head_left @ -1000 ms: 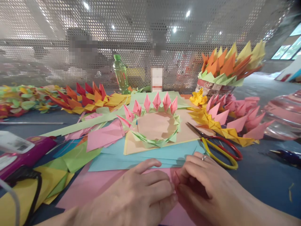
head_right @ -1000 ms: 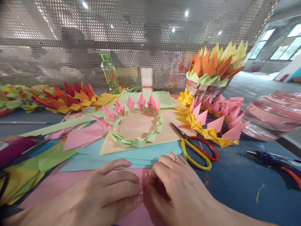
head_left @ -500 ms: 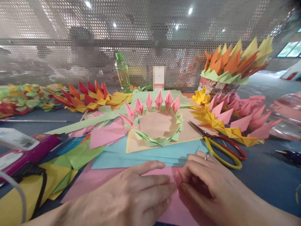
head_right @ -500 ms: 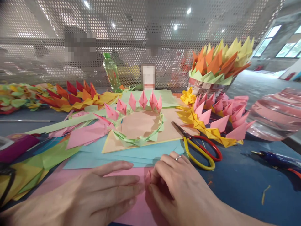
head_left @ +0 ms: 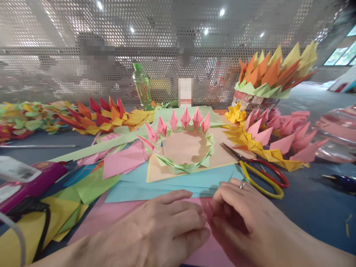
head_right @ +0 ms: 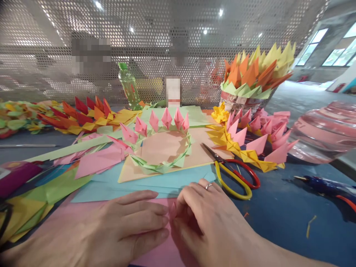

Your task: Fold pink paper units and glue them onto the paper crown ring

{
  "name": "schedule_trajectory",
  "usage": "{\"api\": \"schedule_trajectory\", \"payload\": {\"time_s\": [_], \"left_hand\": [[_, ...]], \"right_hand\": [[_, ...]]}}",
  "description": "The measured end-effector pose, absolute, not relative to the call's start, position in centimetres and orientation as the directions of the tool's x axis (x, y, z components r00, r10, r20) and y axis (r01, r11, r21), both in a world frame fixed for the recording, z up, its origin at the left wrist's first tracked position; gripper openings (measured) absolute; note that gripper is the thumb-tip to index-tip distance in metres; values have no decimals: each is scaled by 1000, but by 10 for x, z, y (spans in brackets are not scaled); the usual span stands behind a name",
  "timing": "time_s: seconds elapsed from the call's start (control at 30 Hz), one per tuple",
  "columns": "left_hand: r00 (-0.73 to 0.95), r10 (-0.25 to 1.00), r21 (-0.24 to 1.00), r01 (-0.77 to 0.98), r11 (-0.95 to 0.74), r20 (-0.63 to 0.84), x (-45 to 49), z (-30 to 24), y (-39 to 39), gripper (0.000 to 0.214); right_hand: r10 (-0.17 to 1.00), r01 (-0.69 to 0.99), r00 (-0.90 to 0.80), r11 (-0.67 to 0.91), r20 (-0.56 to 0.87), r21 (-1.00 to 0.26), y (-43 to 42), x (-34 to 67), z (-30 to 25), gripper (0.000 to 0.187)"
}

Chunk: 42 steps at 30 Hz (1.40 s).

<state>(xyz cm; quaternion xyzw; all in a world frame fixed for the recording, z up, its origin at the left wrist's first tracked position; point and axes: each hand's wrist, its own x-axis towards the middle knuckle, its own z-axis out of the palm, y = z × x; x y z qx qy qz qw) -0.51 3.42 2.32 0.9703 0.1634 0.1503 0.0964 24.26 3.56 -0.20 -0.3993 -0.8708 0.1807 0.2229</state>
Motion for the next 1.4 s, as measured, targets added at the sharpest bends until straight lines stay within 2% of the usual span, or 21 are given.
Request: {"api": "schedule_trajectory", "payload": {"time_s": [0.17,0.3,0.43,0.6,0.73,0.8,0.93,1.17,1.27,1.4], "left_hand": [[842,470,262,407,-875,264,2,22,27,23],[838,436,171,401,-900,329,4,18,26,19],[825,432,128,415,-901,365,6,15,27,21],[816,438,152,412,-898,377,5,21,32,23],[831,310,158,267,-951,462,1,30,36,27],[826,273,145,232,-962,492,0,33,37,28],[816,305,140,271,-952,492,0,33,33,33],[805,392,265,300,-916,446,1,28,29,26],[794,416,294,310,-904,442,4,27,29,23],[789,403,266,310,-913,464,6,24,31,22]], "right_hand": [[821,633,-560,510,110,-583,37,247,1,4],[826,630,-560,474,64,-615,38,250,3,3],[812,607,-581,483,63,-631,38,252,6,16],[812,564,-574,487,108,-667,46,258,9,35],[796,567,-567,563,210,-602,52,262,8,52],[793,583,-570,575,215,-574,53,261,10,45],[837,661,-524,517,160,-544,54,258,16,11],[857,727,-515,447,16,-521,52,256,24,23],[846,703,-532,466,37,-537,49,256,23,22],[814,647,-576,511,76,-566,48,257,21,18]]}}
